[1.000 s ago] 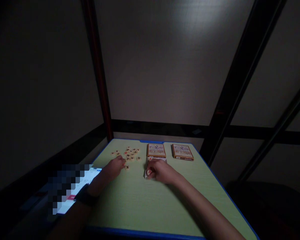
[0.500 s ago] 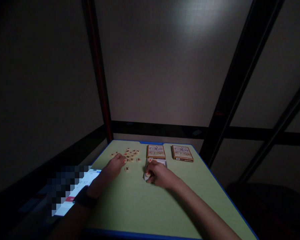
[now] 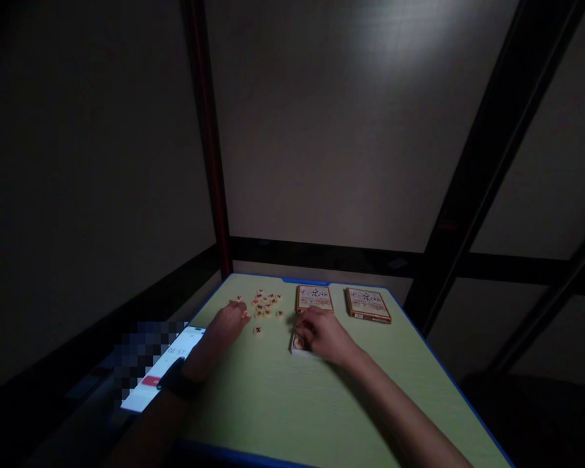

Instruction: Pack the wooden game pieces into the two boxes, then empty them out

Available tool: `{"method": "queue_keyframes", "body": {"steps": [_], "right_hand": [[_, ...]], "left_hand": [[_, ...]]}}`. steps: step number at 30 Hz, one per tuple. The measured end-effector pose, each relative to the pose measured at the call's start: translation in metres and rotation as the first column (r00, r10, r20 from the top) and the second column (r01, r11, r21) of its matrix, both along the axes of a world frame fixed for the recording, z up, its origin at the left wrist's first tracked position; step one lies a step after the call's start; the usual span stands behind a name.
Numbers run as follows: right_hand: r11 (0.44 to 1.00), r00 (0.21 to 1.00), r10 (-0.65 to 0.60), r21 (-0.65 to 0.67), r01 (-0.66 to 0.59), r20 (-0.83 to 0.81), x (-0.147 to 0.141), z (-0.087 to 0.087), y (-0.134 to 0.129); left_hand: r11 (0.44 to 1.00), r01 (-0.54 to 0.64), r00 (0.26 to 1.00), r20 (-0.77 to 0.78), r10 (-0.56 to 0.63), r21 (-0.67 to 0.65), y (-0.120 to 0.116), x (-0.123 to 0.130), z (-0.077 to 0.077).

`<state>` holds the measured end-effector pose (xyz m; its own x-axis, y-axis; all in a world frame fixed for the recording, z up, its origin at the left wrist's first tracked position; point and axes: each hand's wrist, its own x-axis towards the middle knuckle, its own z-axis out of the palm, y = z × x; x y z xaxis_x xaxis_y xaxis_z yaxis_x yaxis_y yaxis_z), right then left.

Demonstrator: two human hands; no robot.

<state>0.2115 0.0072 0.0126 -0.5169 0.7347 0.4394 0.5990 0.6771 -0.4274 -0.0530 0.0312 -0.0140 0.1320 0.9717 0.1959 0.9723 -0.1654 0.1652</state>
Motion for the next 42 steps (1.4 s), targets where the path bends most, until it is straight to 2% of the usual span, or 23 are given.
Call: {"method": "queue_keyframes", "body": {"steps": [3,6,9,11,13,17,23,27,31,33,36,37,39,42], "right_hand": [[0.999,0.992,-0.037,0.020,0.035,0.124,-0.032,0.015,0.023],[0.995,0.908,-0.089,-0.004,0.099,0.409,-0.082,0.028,0.051],[0.986,0.863,-0.141,-0.006,0.164,0.485,-0.127,0.030,0.073],[0.980,0.831,-0.164,-0.009,0.199,0.531,-0.147,0.025,0.082],[0.977,0.805,-0.169,-0.013,0.215,0.569,-0.156,0.019,0.087],[0.984,0.786,-0.130,-0.021,0.179,0.604,-0.157,0.011,0.090],[0.995,0.815,-0.045,-0.048,0.089,0.578,-0.156,0.007,0.090],[0.997,0.879,-0.061,-0.010,0.074,0.473,-0.142,0.011,0.091],[0.997,0.942,-0.074,0.040,0.065,0.328,-0.098,0.017,0.080],[0.997,0.996,-0.001,0.073,-0.005,0.090,-0.068,0.019,0.065],[0.992,0.988,0.085,0.099,-0.073,-0.126,-0.026,0.019,0.035],[0.991,0.978,0.103,0.098,-0.086,-0.179,-0.015,0.017,0.025],[0.991,0.950,0.117,0.092,-0.094,-0.288,0.002,0.013,0.008],[0.997,0.903,0.058,0.070,-0.031,-0.425,0.016,0.003,-0.006]], "left_hand": [[0.997,0.005,0.999,-0.037,-0.008,-0.080,-0.004,0.002,0.005],[0.994,-0.019,0.999,-0.027,0.017,-0.109,-0.007,0.006,0.009],[0.996,-0.060,0.998,-0.009,0.060,-0.063,-0.006,0.008,0.012],[0.998,-0.069,0.998,0.008,0.069,0.006,-0.005,0.007,0.013],[0.994,-0.077,0.997,0.037,0.075,0.079,-0.005,0.004,0.013],[0.975,-0.089,0.987,0.149,0.059,0.204,-0.005,0.001,0.011],[0.915,-0.073,0.938,0.340,-0.072,0.396,0.001,-0.001,0.005],[0.883,-0.059,0.881,0.440,-0.173,0.466,0.002,-0.002,0.007],[0.906,-0.047,0.794,0.566,-0.221,0.420,-0.001,0.001,0.011],[0.931,0.005,0.716,0.649,-0.257,0.364,-0.002,0.007,0.011],[0.958,0.189,0.532,0.798,-0.285,0.216,-0.002,0.025,0.016],[0.946,0.286,0.458,0.845,-0.276,0.153,-0.002,0.033,0.019],[0.871,0.489,0.318,0.921,-0.226,0.045,-0.002,0.051,0.028],[0.767,0.642,0.166,0.979,-0.117,-0.017,-0.003,0.077,0.040]]}}
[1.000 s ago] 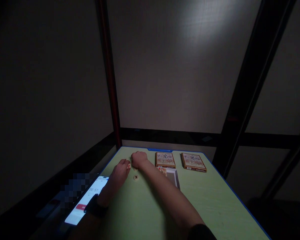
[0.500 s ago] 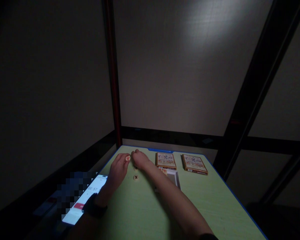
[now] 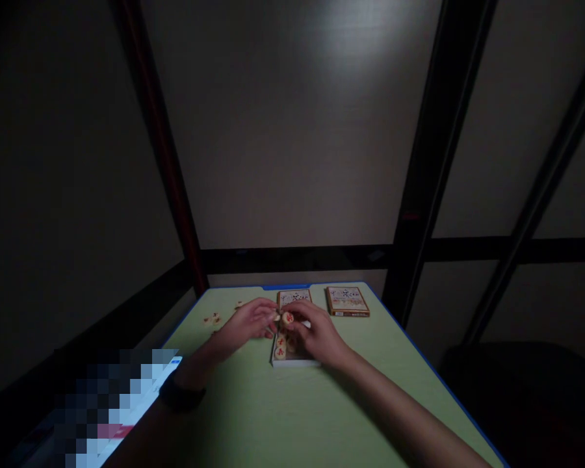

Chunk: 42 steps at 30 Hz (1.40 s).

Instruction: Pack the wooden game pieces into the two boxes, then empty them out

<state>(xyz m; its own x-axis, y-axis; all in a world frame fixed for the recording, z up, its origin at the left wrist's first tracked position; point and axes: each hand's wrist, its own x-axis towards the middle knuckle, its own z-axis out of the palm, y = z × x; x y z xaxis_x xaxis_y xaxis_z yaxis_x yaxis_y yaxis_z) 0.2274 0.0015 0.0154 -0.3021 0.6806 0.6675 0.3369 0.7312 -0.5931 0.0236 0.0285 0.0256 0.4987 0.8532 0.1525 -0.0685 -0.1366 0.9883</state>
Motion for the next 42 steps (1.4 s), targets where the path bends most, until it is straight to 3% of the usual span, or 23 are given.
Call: {"method": "queue_keyframes", "body": {"steps": [4,7,11,18,27,32,36,38,42], "right_hand": [[0.996,0.993,-0.088,-0.002,0.088,-0.081,0.005,-0.013,-0.004],[0.999,0.996,-0.049,0.001,0.049,-0.071,0.002,-0.016,-0.009],[1.000,1.000,0.007,0.014,-0.007,-0.013,-0.005,-0.015,-0.016],[0.982,0.993,-0.114,0.149,0.113,-0.002,-0.002,-0.022,-0.012],[0.887,0.959,-0.247,0.430,0.166,0.140,0.007,-0.018,-0.016],[0.792,0.861,-0.419,0.580,0.191,0.287,0.011,-0.019,-0.017],[0.719,0.813,-0.495,0.671,0.183,0.308,0.010,-0.020,-0.020],[0.726,0.819,-0.486,0.663,0.184,0.305,0.009,-0.019,-0.021],[0.804,0.860,-0.411,0.565,0.185,0.303,0.008,-0.015,-0.022]], "left_hand": [[0.988,0.054,0.993,0.107,-0.039,-0.146,0.000,0.017,-0.004],[0.974,0.093,0.991,0.118,-0.069,-0.208,0.000,0.017,-0.016],[0.965,0.115,0.985,0.150,-0.081,-0.235,-0.006,0.015,-0.024],[0.971,0.057,0.963,0.270,0.007,-0.231,-0.011,0.024,-0.027],[0.974,0.130,0.930,0.363,-0.054,-0.188,-0.007,0.020,-0.032],[0.960,0.196,0.931,0.345,-0.118,-0.200,-0.007,0.023,-0.036],[0.952,0.209,0.928,0.354,-0.120,-0.225,-0.011,0.024,-0.035],[0.948,0.219,0.926,0.354,-0.128,-0.230,-0.013,0.024,-0.033],[0.945,0.222,0.922,0.366,-0.124,-0.241,-0.015,0.025,-0.030]]}}
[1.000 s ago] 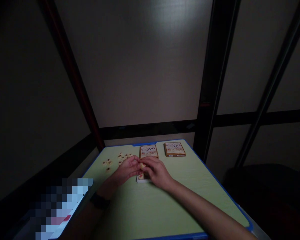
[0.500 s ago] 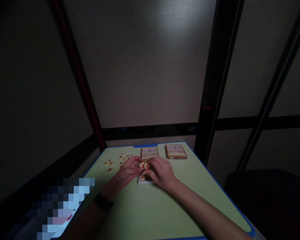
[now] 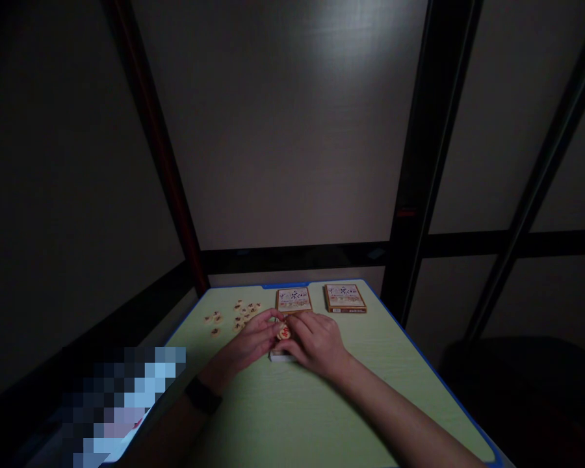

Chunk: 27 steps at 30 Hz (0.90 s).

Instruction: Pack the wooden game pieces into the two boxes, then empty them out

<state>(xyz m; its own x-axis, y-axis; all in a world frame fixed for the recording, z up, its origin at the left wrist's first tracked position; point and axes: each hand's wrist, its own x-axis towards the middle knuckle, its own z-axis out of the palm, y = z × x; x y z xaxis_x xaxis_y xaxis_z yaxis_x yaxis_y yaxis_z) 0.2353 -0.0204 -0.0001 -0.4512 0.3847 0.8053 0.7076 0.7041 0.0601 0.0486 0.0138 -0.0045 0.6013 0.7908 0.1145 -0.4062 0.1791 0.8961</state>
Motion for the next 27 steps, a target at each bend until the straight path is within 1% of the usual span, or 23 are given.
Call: {"method": "queue_keyframes", "body": {"steps": [4,7,11,13,17,19,21,24,27], "right_hand": [[0.986,0.981,0.149,-0.052,-0.156,-0.120,-0.004,0.001,0.000],[0.970,0.961,0.200,-0.098,-0.221,-0.190,-0.008,-0.002,0.000],[0.975,0.956,0.176,-0.095,-0.203,-0.233,-0.012,-0.007,0.000],[0.975,0.943,0.168,-0.089,-0.201,-0.289,-0.012,-0.006,0.000],[0.989,0.912,0.130,-0.014,-0.148,-0.389,-0.008,-0.002,0.001],[0.990,0.917,0.140,0.030,-0.139,-0.373,-0.007,-0.001,0.002],[0.986,0.936,0.161,0.022,-0.163,-0.312,-0.009,-0.002,0.002],[0.982,0.961,0.166,-0.046,-0.181,-0.222,-0.012,-0.007,0.001],[0.977,0.964,0.155,-0.109,-0.182,-0.216,-0.012,-0.010,0.002]], "left_hand": [[0.999,-0.037,0.999,0.003,0.037,-0.018,0.000,0.002,0.000],[0.999,-0.050,0.998,-0.040,0.049,-0.019,0.000,0.003,-0.001],[0.997,-0.072,0.995,-0.075,0.071,-0.006,0.002,0.004,-0.002],[0.998,-0.068,0.995,-0.066,0.068,0.002,0.003,0.005,-0.002],[0.997,-0.073,0.997,-0.029,0.074,0.020,0.004,0.007,-0.001],[0.996,-0.085,0.996,-0.037,0.086,0.030,0.003,0.007,0.000],[0.993,-0.108,0.991,-0.076,0.112,0.053,0.002,0.007,0.000],[0.984,-0.141,0.973,-0.166,0.159,0.112,0.003,0.008,-0.003],[0.969,-0.166,0.948,-0.239,0.208,0.182,0.008,0.009,-0.006]]}}
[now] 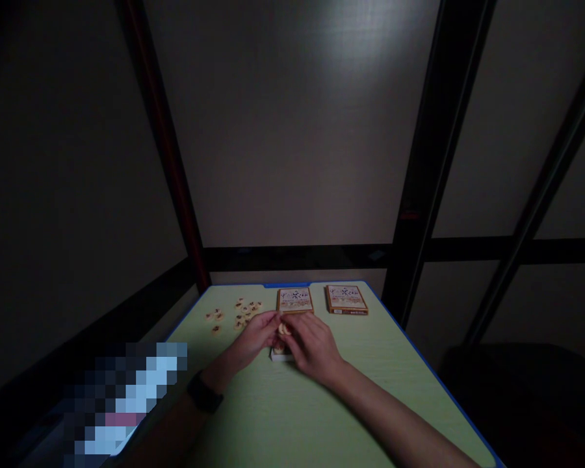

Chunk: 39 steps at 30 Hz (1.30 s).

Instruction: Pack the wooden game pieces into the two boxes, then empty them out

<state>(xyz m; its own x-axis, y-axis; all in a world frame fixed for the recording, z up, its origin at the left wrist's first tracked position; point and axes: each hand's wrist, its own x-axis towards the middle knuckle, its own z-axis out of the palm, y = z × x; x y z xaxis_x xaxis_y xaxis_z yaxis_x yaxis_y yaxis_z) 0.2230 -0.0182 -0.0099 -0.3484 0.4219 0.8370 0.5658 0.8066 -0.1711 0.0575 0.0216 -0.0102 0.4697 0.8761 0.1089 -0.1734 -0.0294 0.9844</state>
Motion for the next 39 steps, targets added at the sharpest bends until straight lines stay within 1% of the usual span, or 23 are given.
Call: {"method": "queue_keyframes", "body": {"steps": [2,4,5,6,7,9,11,13,14,16,19,21,23,25,28,30,35,39], "right_hand": [[0.998,1.000,-0.003,-0.069,0.002,-0.005,0.003,0.002,0.001],[0.981,0.999,-0.036,-0.188,0.039,0.019,0.006,0.008,0.001],[0.960,0.997,-0.057,-0.271,0.069,0.050,0.008,0.012,0.001],[0.927,0.993,-0.072,-0.361,0.101,0.094,0.010,0.015,0.002],[0.884,0.987,-0.081,-0.446,0.137,0.142,0.012,0.018,0.002],[0.798,0.968,-0.077,-0.567,0.204,0.239,0.013,0.022,0.002],[0.746,0.947,-0.069,-0.614,0.257,0.313,0.012,0.022,0.002],[0.719,0.938,-0.068,-0.635,0.283,0.340,0.011,0.018,0.002],[0.706,0.941,-0.065,-0.651,0.279,0.332,0.010,0.016,0.003],[0.680,0.957,-0.058,-0.691,0.245,0.283,0.009,0.014,0.004],[0.650,0.980,-0.038,-0.740,0.171,0.193,0.012,0.014,0.008],[0.644,0.987,-0.049,-0.751,0.146,0.150,0.015,0.016,0.010],[0.643,0.988,-0.074,-0.750,0.153,0.137,0.019,0.018,0.012],[0.647,0.981,-0.092,-0.739,0.187,0.168,0.019,0.019,0.013],[0.658,0.964,-0.075,-0.714,0.239,0.254,0.015,0.017,0.011],[0.671,0.956,-0.045,-0.701,0.243,0.288,0.011,0.015,0.009],[0.722,0.957,-0.044,-0.653,0.229,0.286,0.007,0.010,0.007],[0.748,0.965,0.006,-0.641,0.170,0.263,0.008,0.006,0.008]], "left_hand": [[0.998,-0.046,0.997,-0.059,0.049,0.051,0.005,0.000,0.000],[0.987,-0.116,0.983,-0.133,0.130,0.111,0.011,-0.002,0.002],[0.975,-0.165,0.967,-0.172,0.190,0.149,0.014,-0.004,0.003],[0.955,-0.223,0.941,-0.211,0.263,0.194,0.017,-0.007,0.003],[0.927,-0.282,0.905,-0.252,0.342,0.246,0.019,-0.010,0.004],[0.858,-0.359,0.801,-0.351,0.485,0.368,0.022,-0.016,0.004],[0.806,-0.350,0.675,-0.469,0.570,0.477,0.021,-0.020,0.003],[0.788,-0.283,0.560,-0.572,0.599,0.547,0.019,-0.021,0.003],[0.784,-0.251,0.516,-0.607,0.604,0.567,0.017,-0.021,0.003],[0.788,-0.206,0.460,-0.653,0.601,0.580,0.013,-0.019,0.005],[0.807,-0.167,0.419,-0.700,0.578,0.566,0.009,-0.017,0.010],[0.821,-0.139,0.393,-0.730,0.559,0.554,0.006,-0.017,0.014],[0.841,-0.106,0.363,-0.766,0.530,0.531,0.004,-0.017,0.016],[0.871,-0.065,0.340,-0.810,0.478,0.486,0.002,-0.017,0.018],[0.907,0.004,0.331,-0.856,0.396,0.421,-0.001,-0.017,0.019],[0.915,0.036,0.332,-0.869,0.368,0.401,-0.002,-0.017,0.018],[0.912,0.067,0.358,-0.862,0.358,0.406,-0.001,-0.018,0.012],[0.915,0.087,0.385,-0.860,0.334,0.394,0.001,-0.019,0.007]]}}
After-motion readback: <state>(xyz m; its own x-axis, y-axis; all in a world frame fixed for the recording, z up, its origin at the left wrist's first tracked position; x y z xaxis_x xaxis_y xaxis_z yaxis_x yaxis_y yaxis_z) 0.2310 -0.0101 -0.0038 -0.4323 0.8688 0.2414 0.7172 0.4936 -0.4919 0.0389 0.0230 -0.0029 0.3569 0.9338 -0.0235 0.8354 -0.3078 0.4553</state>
